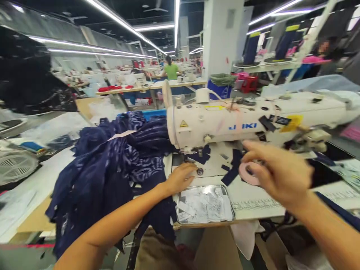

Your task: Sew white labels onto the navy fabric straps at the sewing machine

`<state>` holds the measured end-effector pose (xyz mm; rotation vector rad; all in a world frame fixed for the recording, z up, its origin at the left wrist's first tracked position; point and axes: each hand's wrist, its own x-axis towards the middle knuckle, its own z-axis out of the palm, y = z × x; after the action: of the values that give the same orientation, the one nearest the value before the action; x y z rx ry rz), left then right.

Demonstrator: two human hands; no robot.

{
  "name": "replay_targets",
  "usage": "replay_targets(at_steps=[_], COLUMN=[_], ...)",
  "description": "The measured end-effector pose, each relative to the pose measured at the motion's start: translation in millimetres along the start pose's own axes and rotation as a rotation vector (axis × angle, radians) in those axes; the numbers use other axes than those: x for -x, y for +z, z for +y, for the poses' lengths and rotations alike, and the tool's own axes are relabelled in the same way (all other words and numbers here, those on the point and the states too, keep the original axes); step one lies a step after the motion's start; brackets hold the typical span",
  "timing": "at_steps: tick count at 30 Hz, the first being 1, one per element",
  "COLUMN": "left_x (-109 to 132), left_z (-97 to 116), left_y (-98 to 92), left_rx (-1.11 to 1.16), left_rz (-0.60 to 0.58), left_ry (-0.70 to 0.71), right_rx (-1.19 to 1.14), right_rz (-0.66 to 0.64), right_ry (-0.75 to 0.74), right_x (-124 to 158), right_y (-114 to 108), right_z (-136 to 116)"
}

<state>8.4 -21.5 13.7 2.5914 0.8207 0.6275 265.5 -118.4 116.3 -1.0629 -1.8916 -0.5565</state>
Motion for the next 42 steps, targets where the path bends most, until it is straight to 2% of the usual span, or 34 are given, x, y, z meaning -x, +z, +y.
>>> replay_targets(at_steps=[2, 4, 6, 7, 9, 11, 12, 14, 16, 19, 22, 27, 29, 31, 33, 35, 42], left_x=[-5.5, -12.7, -20.2, -23.4, -27.5, -28.0, -27.1, -23.8, -19.7, -15.1, -15.1, -17.9, -16.0, -12.7, -8.8, -5.3, 2.8], left_z=[5.9, 13.3, 18.9, 20.5, 21.6, 21.4, 21.6, 24.4, 32.2, 53.3, 78.9, 107.9, 112.1, 113.1, 112.5, 111.1, 106.8], left_y=[-1.9, -1.3, 1.3, 2.8, 5.2, 5.8, 5.2, 2.2, -1.9, -5.2, -2.4, 1.5, -0.4, -3.4, -6.7, -9.9, -15.3], left_rx=[-0.062, -0.162, -0.253, -0.282, -0.297, -0.232, -0.161, 0.059, 0.374, 0.923, 1.303, 1.506, 1.52, 1.529, 1.551, 1.588, 1.655], left_rz=[-0.064, -0.11, -0.166, -0.192, -0.209, -0.149, -0.096, 0.03, 0.147, 0.237, 0.254, 0.306, 0.317, 0.288, 0.261, 0.266, 0.306], left_ry=[0.02, 0.019, 0.038, 0.058, 0.081, 0.043, 0.005, -0.098, -0.233, -0.459, -0.575, -0.559, -0.536, -0.517, -0.514, -0.529, -0.533], right_rx=[-0.112, -0.26, -0.51, -0.675, -1.007, -1.273, -1.379, -1.538, -1.62, -1.634, -1.509, -0.982, -0.8, -0.685, -0.654, -0.654, -0.402], right_rz=[-0.042, -0.024, 0.03, 0.083, 0.237, 0.408, 0.478, 0.57, 0.612, 0.628, 0.532, 0.117, 0.052, 0.001, -0.055, -0.085, -0.013], right_ry=[-0.116, -0.057, 0.186, 0.361, 0.809, 1.206, 1.354, 1.536, 1.593, 1.509, 1.271, 0.67, 0.432, 0.264, 0.179, 0.157, 0.048], right_x=[13.1, 23.9, 31.9, 34.7, 37.6, 37.1, 35.8, 31.8, 27.3, 22.4, 23.0, 31.9, 33.2, 32.8, 32.2, 32.5, 29.3], right_y=[11.8, 30.0, 49.3, 58.5, 74.8, 87.4, 91.9, 96.7, 97.1, 95.2, 96.8, 99.5, 97.2, 93.3, 88.7, 84.2, 71.1], right_z=[-15.2, -29.7, -41.4, -46.1, -52.8, -55.8, -56.1, -55.6, -55.7, -60.3, -69.2, -77.8, -76.1, -72.2, -66.9, -60.7, -50.7])
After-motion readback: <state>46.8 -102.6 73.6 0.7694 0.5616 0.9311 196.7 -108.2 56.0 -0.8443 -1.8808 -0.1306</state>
